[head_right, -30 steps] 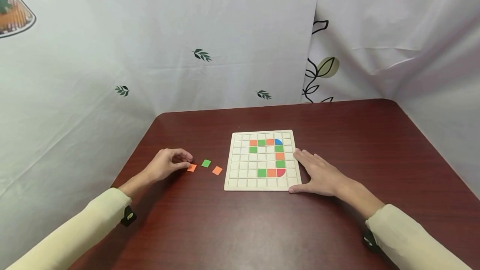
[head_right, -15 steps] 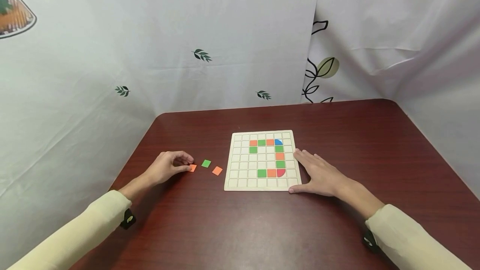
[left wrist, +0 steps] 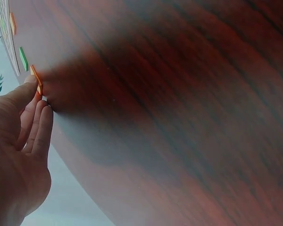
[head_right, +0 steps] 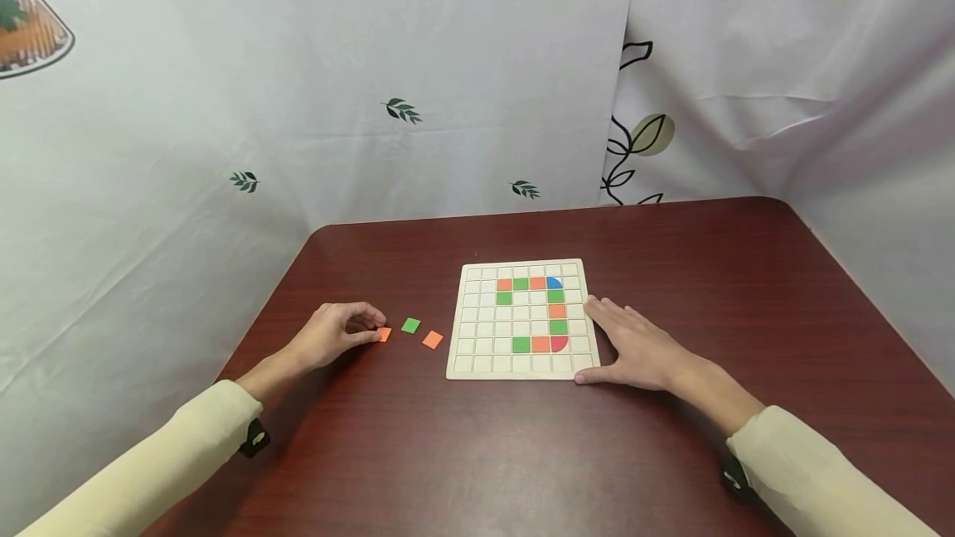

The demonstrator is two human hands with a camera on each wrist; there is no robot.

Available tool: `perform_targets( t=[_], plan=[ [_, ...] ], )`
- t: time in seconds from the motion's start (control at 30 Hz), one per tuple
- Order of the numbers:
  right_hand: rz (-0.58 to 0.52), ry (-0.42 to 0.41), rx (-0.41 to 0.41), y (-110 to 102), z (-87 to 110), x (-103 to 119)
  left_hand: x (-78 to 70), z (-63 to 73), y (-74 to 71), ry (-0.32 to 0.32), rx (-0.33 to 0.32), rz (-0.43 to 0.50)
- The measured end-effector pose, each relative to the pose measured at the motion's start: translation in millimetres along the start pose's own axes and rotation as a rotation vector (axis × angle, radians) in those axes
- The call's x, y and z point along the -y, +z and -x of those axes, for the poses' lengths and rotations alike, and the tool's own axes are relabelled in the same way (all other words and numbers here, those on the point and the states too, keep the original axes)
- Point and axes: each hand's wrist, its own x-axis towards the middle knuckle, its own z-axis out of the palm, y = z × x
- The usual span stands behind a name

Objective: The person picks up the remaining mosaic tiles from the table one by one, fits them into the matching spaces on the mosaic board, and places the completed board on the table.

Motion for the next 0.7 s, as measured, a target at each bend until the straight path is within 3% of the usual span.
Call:
perform_targets(
  t=[0.4, 0.7],
  plan=[
    [0.006, -0.008, -0.011, 1.6, -0.2, 0.5, 2.8, -1.9, 1.8, 0.026, 0.006, -0.033],
    [0.006, -0.003, -0.004, 0.4, 0.3, 2.5, 1.1, -1.5, 3.4, 0.012, 0.010, -0.026]
  ],
)
